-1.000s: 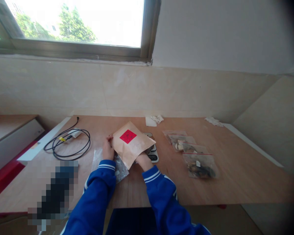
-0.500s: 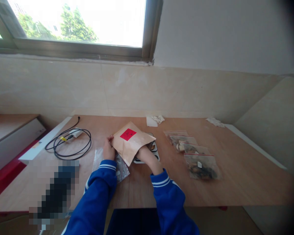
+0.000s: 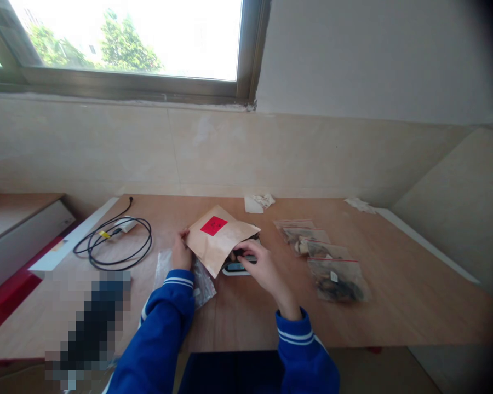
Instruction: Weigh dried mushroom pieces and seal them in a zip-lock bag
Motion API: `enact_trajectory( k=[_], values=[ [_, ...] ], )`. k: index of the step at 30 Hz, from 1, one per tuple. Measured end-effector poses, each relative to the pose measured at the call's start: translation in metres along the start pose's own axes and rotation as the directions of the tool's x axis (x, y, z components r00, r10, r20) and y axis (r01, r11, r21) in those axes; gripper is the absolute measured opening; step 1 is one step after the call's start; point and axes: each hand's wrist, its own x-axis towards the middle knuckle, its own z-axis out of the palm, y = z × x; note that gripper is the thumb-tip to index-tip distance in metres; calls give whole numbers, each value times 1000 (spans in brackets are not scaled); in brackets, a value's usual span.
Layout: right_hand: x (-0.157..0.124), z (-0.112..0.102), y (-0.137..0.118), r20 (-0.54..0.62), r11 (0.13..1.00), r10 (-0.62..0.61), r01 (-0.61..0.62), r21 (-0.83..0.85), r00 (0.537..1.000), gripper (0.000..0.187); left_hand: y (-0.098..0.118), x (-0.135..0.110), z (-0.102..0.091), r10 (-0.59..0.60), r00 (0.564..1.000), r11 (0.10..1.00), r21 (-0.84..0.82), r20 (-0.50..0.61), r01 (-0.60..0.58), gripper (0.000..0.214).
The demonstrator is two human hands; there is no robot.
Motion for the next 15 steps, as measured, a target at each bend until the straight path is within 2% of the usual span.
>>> enact_trajectory(
  k=[6,9,12,15],
  values=[
    [-5,-10,7,-85,994,53,-44,105,995,25,0,0,0,11,1000,1000,4,-4,-11,39],
    [-8,-16,11,-161,974,92,-56,218,983,22,-1,0,-1,15,1000,1000,9,2,-15,38],
    [-12,-24,17,-210,924,174,-85,374,962,22,-1,0,-1,-13,1000,1000,26,10,13,37],
    [-16,-30,25,-270,835,282,-97,542,921,26,0,1,0,-54,999,998,43,7,53,36]
  ],
)
